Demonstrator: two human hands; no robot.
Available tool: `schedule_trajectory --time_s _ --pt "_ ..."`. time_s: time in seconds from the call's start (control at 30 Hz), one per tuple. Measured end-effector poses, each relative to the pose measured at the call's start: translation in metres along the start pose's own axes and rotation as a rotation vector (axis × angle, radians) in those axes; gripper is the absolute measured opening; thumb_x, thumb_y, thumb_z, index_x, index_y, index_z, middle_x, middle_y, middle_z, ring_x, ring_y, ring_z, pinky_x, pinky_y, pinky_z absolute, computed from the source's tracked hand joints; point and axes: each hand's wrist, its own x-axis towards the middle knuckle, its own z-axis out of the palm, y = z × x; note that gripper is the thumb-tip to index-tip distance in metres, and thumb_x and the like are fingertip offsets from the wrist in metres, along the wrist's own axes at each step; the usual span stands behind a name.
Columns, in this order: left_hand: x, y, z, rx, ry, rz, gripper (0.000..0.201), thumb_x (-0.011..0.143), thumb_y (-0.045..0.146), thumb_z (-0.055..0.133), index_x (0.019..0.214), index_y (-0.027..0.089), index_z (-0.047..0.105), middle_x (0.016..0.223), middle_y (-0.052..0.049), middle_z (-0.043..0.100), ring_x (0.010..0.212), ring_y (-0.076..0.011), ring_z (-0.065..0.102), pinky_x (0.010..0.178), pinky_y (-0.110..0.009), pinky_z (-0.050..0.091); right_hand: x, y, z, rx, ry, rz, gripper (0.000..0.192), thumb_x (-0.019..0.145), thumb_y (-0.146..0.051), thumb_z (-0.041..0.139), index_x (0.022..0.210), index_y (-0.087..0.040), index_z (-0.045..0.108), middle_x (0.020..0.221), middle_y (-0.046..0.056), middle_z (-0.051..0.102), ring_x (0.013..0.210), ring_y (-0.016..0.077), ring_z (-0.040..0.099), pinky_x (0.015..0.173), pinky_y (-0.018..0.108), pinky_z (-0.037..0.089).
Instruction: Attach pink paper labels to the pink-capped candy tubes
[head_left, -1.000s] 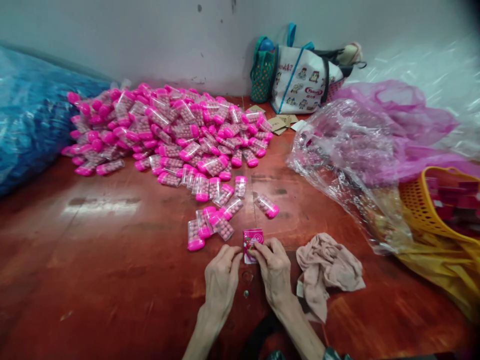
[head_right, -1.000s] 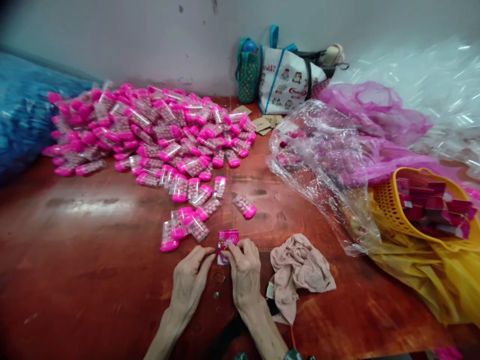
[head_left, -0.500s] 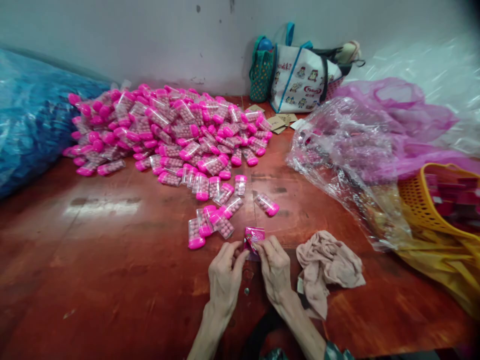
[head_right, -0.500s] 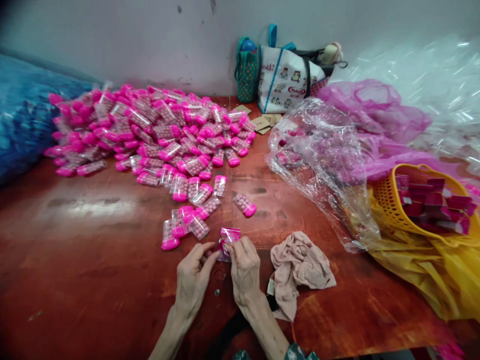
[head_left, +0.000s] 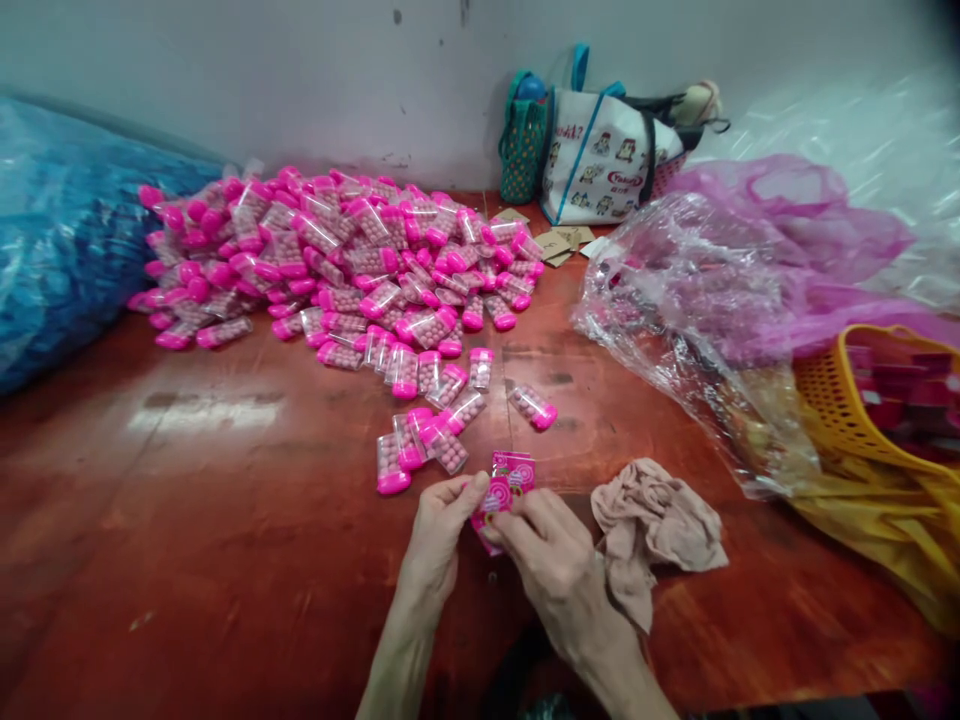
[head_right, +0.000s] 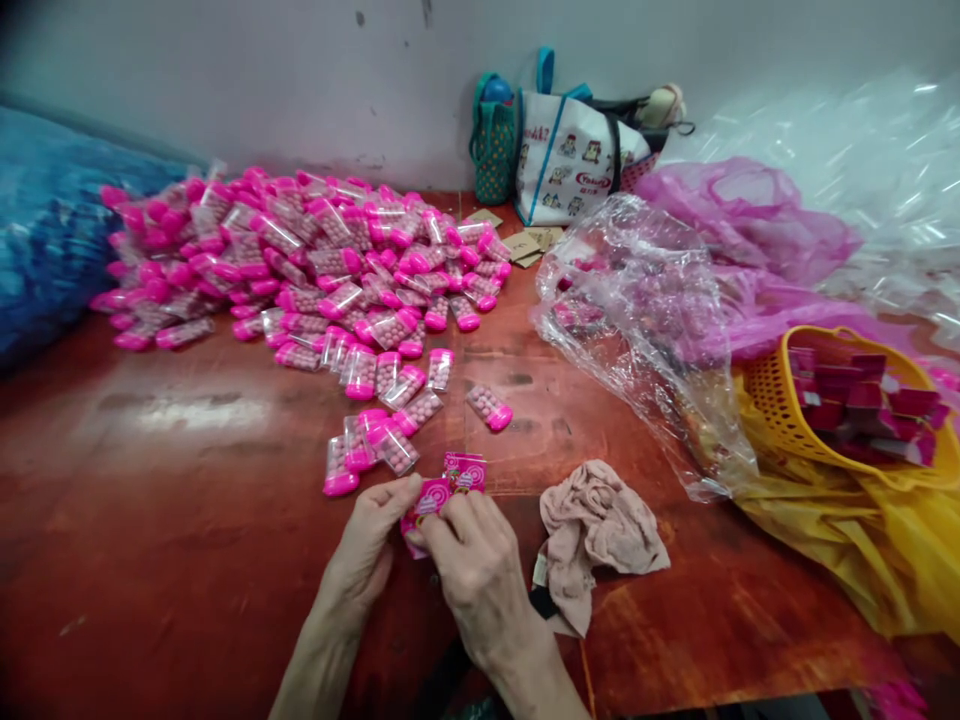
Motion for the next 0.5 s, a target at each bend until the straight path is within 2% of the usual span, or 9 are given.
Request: schedule_trajectory --time_s 0.03,0.1,0.17,0.23,0.27,0.33,0.4,0.5 --pt "0.001 0.001 0.001 -0.046 0.009 -0.021 0.021 0.064 0.029 0.072 0.058 0.010 0.064 0.050 -0.001 0.057 0.044 -0.0073 0.046 0.042 -0.018 0.034 -0.001 -0.002 0.002 0.005 0.002 -0.007 0.019 0.087 -0.017 0.047 0.075 -0.019 0.063 0.069 0.003 0.053 0.067 0.0160 0.047 0.062 0.028 0.038" --pt "0.002 0.003 0.004 -0.087 0.050 -0.014 0.016 0.058 0.023 0.075 0.063 0.011 0.067 0.056 -0.001 0.062 0.049 -0.0082 0.050 0.047 -0.019 0.039 -0.002 -0.005 0.006 0.106 0.071 0.088 0.013 0.085 -0.016 0.050 0.088 -0.020 0.063 0.079 0.004 0.056 0.073 0.0164 0.050 0.066 0.027 0.041" --pt "0.001 0.003 0.006 -0.134 0.102 0.005 0.015 0.056 0.021 0.076 0.064 0.012 0.067 0.057 -0.001 0.063 0.051 -0.0086 0.052 0.050 -0.019 0.042 -0.001 -0.006 0.008 0.245 0.144 0.261 0.024 0.082 -0.018 0.057 0.105 -0.020 0.057 0.095 0.005 0.056 0.082 0.0164 0.053 0.071 0.025 0.044" --pt "-0.001 0.004 0.008 -0.167 0.144 0.025 0.015 0.054 0.021 0.077 0.062 0.012 0.067 0.055 0.000 0.063 0.051 -0.0081 0.052 0.050 -0.018 0.042 0.001 -0.007 0.010 0.333 0.167 0.391 0.037 0.076 -0.021 0.064 0.111 -0.019 0.054 0.102 0.005 0.056 0.086 0.0165 0.054 0.074 0.024 0.044" --pt "-0.002 0.004 0.010 -0.179 0.160 0.033 0.016 0.053 0.020 0.077 0.060 0.012 0.066 0.054 0.001 0.062 0.050 -0.0076 0.051 0.048 -0.018 0.041 0.002 -0.008 0.011 0.362 0.152 0.434 0.031 0.075 -0.022 0.065 0.105 -0.018 0.057 0.095 0.004 0.058 0.081 0.0159 0.055 0.071 0.023 0.044" --pt "-0.004 0.004 0.013 -0.195 0.188 0.045 0.017 0.050 0.020 0.078 0.056 0.012 0.064 0.051 0.003 0.059 0.047 -0.0062 0.049 0.046 -0.017 0.040 0.003 -0.009 0.014 0.410 0.113 0.491 0.008 0.077 -0.024 0.061 0.081 -0.017 0.062 0.072 -0.001 0.058 0.065 0.0131 0.053 0.060 0.021 0.041" --pt "-0.006 0.003 0.015 -0.207 0.206 0.050 0.019 0.049 0.020 0.079 0.053 0.012 0.062 0.049 0.004 0.057 0.045 -0.0055 0.047 0.044 -0.016 0.038 0.003 -0.008 0.019 0.445 0.092 0.520 0.022 0.082 -0.024 0.055 0.061 -0.016 0.057 0.055 -0.004 0.049 0.052 0.0101 0.045 0.050 0.020 0.035" --pt "-0.005 0.001 0.018 -0.220 0.201 0.045 0.023 0.050 0.022 0.078 0.050 0.012 0.058 0.046 0.004 0.054 0.042 -0.0053 0.045 0.043 -0.017 0.038 0.000 -0.005 0.023 0.463 0.090 0.517 0.026 0.083 -0.025 0.052 0.060 -0.016 0.056 0.055 -0.004 0.045 0.050 0.0089 0.040 0.049 0.020 0.031"
